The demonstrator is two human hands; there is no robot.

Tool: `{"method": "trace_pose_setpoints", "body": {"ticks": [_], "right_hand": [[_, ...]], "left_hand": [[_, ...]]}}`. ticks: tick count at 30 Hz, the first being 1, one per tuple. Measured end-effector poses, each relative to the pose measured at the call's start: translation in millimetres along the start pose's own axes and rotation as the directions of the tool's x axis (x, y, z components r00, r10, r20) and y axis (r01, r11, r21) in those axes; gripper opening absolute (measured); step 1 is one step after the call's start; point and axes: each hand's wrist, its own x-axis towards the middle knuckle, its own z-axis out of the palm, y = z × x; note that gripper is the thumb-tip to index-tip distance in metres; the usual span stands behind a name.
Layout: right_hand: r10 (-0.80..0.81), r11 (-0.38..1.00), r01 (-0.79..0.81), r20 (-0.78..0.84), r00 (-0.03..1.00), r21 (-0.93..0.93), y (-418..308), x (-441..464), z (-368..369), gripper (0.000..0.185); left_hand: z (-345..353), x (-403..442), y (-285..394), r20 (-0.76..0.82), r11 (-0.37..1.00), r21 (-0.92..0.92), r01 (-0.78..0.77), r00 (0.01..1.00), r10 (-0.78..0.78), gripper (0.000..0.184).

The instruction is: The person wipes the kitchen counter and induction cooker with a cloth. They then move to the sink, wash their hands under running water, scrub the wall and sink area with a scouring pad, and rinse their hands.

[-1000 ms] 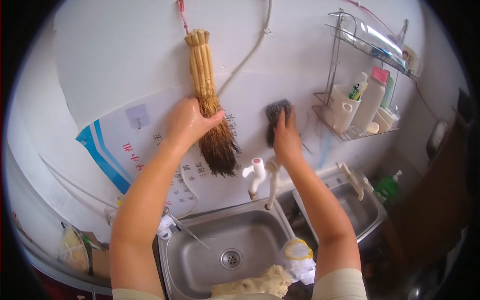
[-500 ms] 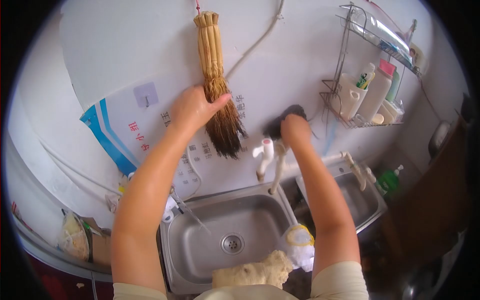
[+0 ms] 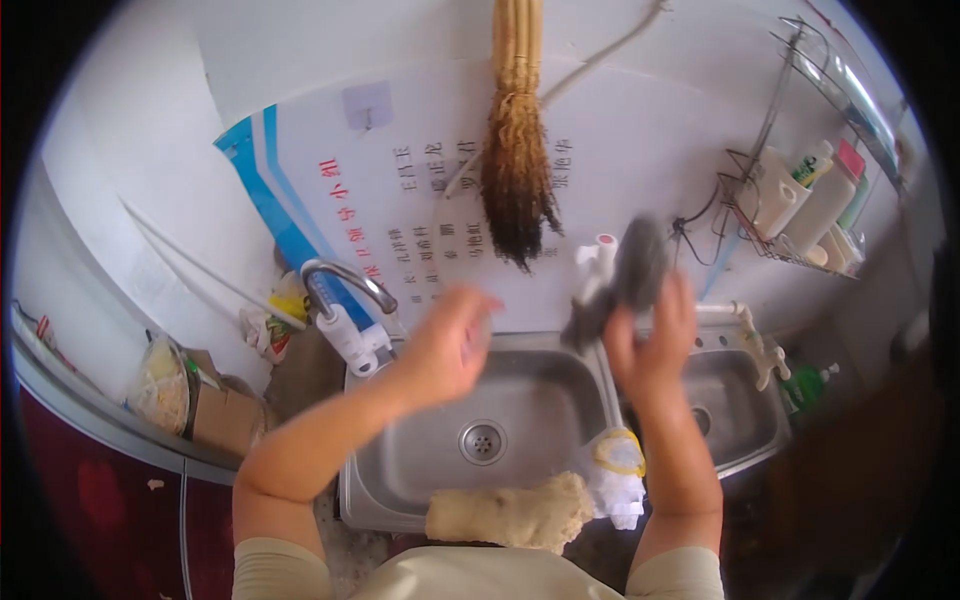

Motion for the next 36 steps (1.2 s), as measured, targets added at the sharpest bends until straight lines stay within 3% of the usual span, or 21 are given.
{"method": "trace_pose_setpoints", "body": {"ticks": [3,5,6,7,10,11,14,17,20,23,26,30,32,35,36], "right_hand": [[0.009,0.992,-0.044,0.285,0.959,0.117,-34,-51,20,0.049],[0.162,0.964,-0.242,0.482,0.861,0.108,-38,-96,54,0.044],[0.215,0.954,-0.289,0.492,0.844,0.080,-32,-115,70,0.044],[0.268,0.940,-0.337,0.499,0.824,0.051,-24,-133,87,0.043],[0.349,0.915,-0.403,0.504,0.790,-0.003,-9,-154,116,0.042],[0.366,0.910,-0.415,0.503,0.783,-0.016,-8,-157,122,0.041],[0.449,0.824,-0.561,0.514,0.731,0.078,-18,-156,131,0.043],[0.449,0.830,-0.550,0.477,0.756,0.091,-20,-158,139,0.044],[0.512,0.831,-0.555,0.339,0.789,0.037,-12,-154,143,0.044],[0.506,0.830,-0.557,0.383,0.773,0.028,-7,-149,137,0.044],[0.474,0.811,-0.576,0.464,0.748,0.100,-16,-149,133,0.044],[0.472,0.681,-0.702,0.608,0.638,0.208,-42,-157,136,0.043],[0.450,0.712,-0.671,0.597,0.663,0.208,-41,-164,144,0.043],[0.518,0.687,-0.705,0.563,0.644,0.175,-34,-166,150,0.042],[0.557,0.666,-0.729,0.545,0.626,0.158,-30,-166,151,0.042]], "left_hand": [[44,-66,-60,0.379,0.862,-0.283,0.421,0.875,-0.303,0.025],[49,-69,-80,0.371,0.464,-0.554,0.691,0.704,-0.606,0.022],[52,-69,-91,0.406,0.208,-0.656,0.726,0.571,-0.714,0.021],[64,-67,-111,0.302,0.181,-0.770,0.612,0.599,-0.742,0.033],[48,-48,-131,0.405,-0.023,-0.796,0.604,0.504,-0.763,0.033],[48,-46,-132,0.408,-0.060,-0.822,0.566,0.512,-0.756,0.035],[40,-39,-126,0.528,-0.181,-0.767,0.615,0.445,-0.723,0.037],[49,-30,-124,0.517,-0.041,-0.695,0.718,0.459,-0.723,0.042],[63,-21,-123,0.371,0.166,-0.745,0.646,0.608,-0.701,0.021],[57,-10,-98,0.308,0.335,-0.649,0.683,0.638,-0.706,0.013],[73,-25,-109,0.144,0.359,-0.755,0.549,0.673,-0.726,0.026],[68,-47,-129,0.272,0.153,-0.812,0.563,0.598,-0.754,0.019],[52,-49,-122,0.353,0.130,-0.724,0.678,0.525,-0.774,0.018],[57,-50,-130,0.377,0.316,-0.561,0.765,0.576,-0.725,0.032],[62,-45,-131,0.224,0.539,-0.496,0.680,0.701,-0.678,0.035]]}}
